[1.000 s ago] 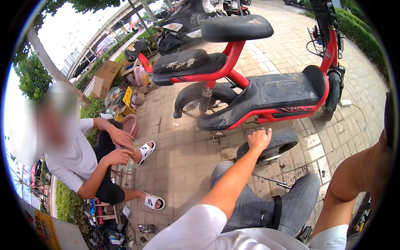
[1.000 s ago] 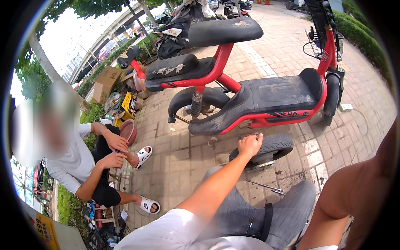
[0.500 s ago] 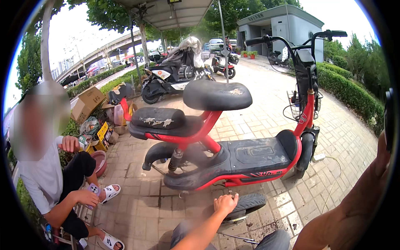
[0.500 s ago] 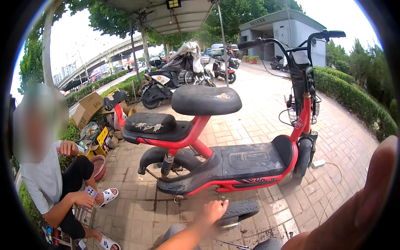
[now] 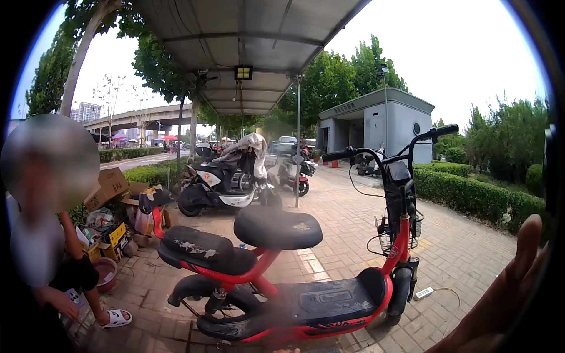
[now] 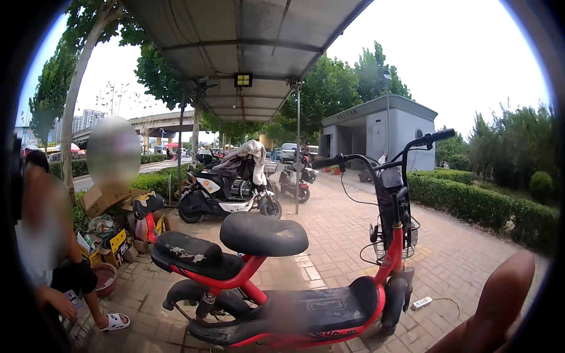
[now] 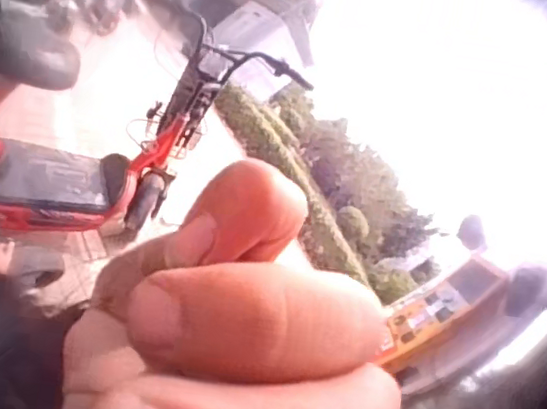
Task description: The person mounts a new tire onto a scooter wheel rim. They align the tire bead with the rim and use a metal tire lever to pry the tire bead over the rim edge, working around the circumference until the tire is fully seated.
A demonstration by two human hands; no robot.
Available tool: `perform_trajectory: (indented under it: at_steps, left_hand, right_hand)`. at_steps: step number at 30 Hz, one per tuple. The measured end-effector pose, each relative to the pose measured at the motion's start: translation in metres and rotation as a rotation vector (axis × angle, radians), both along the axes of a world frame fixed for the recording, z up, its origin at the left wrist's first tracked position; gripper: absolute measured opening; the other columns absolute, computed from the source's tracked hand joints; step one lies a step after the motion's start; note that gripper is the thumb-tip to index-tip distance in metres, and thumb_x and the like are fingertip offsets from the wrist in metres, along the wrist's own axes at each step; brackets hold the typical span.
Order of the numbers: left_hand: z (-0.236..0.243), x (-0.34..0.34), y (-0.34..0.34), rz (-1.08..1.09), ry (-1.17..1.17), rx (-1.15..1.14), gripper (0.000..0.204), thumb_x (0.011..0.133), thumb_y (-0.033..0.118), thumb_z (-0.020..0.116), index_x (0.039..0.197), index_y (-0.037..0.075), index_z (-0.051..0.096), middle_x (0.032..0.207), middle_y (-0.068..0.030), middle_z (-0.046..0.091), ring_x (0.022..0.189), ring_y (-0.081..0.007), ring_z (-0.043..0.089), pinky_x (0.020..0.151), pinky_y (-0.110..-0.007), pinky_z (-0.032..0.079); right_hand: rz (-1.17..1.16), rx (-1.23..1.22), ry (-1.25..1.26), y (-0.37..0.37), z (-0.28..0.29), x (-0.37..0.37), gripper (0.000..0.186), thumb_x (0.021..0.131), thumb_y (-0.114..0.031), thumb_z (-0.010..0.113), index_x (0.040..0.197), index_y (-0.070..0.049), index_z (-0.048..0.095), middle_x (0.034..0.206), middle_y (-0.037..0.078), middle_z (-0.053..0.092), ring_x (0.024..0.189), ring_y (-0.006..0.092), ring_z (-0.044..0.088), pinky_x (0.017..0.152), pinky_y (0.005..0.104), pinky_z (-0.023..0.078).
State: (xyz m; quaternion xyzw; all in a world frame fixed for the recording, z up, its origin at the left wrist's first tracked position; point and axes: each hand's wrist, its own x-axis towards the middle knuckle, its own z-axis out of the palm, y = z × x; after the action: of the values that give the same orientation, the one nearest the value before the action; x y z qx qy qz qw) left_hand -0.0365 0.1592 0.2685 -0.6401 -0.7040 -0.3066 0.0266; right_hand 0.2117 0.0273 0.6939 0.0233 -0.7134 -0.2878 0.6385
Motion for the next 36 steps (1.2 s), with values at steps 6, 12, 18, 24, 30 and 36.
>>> perform_trajectory:
  at_steps: [6, 12, 18, 24, 30, 36]
  left_hand:
    - [-0.013, 0.019, 0.014, -0.064, -0.211, -0.549, 0.054, 0.093, 0.056, 0.040, 0.104, 0.013, 0.072, 0.107, -0.0155, 0.070, 0.108, -0.0359, 0.064, 0.098, -0.053, 0.041]
    - [-0.006, 0.013, 0.012, -0.082, -0.203, -0.516, 0.056, 0.093, 0.057, 0.041, 0.093, 0.013, 0.077, 0.098, -0.0140, 0.073, 0.102, -0.0332, 0.066, 0.095, -0.051, 0.043]
    - [-0.015, 0.019, 0.020, -0.066, -0.155, -0.348, 0.053, 0.094, 0.052, 0.045, 0.085, 0.009, 0.075, 0.091, -0.0152, 0.073, 0.091, -0.0349, 0.069, 0.085, -0.054, 0.048]
    - [-0.005, 0.016, 0.023, -0.091, -0.157, -0.481, 0.055, 0.094, 0.055, 0.041, 0.098, 0.014, 0.076, 0.100, -0.0138, 0.072, 0.104, -0.0331, 0.065, 0.094, -0.050, 0.043]
    - [-0.026, 0.001, 0.016, -0.031, -0.137, -0.516, 0.054, 0.095, 0.055, 0.039, 0.094, 0.015, 0.076, 0.099, -0.0144, 0.072, 0.098, -0.0343, 0.067, 0.089, -0.054, 0.046]
    - [-0.003, 0.018, 0.015, -0.080, -0.166, -0.561, 0.059, 0.096, 0.054, 0.037, 0.102, 0.009, 0.074, 0.110, -0.0154, 0.071, 0.107, -0.0337, 0.065, 0.097, -0.053, 0.044]
  right_hand:
    - [0.016, -0.050, -0.038, 0.015, -0.005, -0.027, 0.038, 0.092, -0.016, 0.067, 0.121, 0.007, 0.057, 0.107, 0.012, 0.061, 0.095, 0.0179, 0.054, 0.086, 0.0317, 0.042]
    - [0.026, -0.085, -0.107, 0.012, -0.016, -0.040, 0.040, 0.091, -0.017, 0.069, 0.120, 0.007, 0.057, 0.106, 0.012, 0.061, 0.095, 0.0184, 0.055, 0.085, 0.0319, 0.043]
    - [0.034, -0.122, -0.131, 0.009, -0.026, -0.047, 0.041, 0.090, -0.017, 0.070, 0.120, 0.007, 0.057, 0.105, 0.012, 0.061, 0.094, 0.0188, 0.055, 0.084, 0.0321, 0.043]
    - [0.010, -0.111, -0.107, 0.004, -0.028, -0.055, 0.042, 0.089, -0.018, 0.071, 0.120, 0.007, 0.057, 0.105, 0.013, 0.062, 0.094, 0.0193, 0.055, 0.083, 0.0323, 0.043]
    - [0.060, -0.126, -0.061, 0.007, -0.034, -0.053, 0.043, 0.089, -0.019, 0.072, 0.119, 0.008, 0.057, 0.104, 0.013, 0.062, 0.093, 0.0198, 0.056, 0.082, 0.0325, 0.044]
    - [0.046, -0.154, -0.036, 0.010, -0.037, -0.051, 0.045, 0.088, -0.020, 0.073, 0.119, 0.008, 0.057, 0.103, 0.013, 0.062, 0.093, 0.0202, 0.056, 0.081, 0.0326, 0.044]
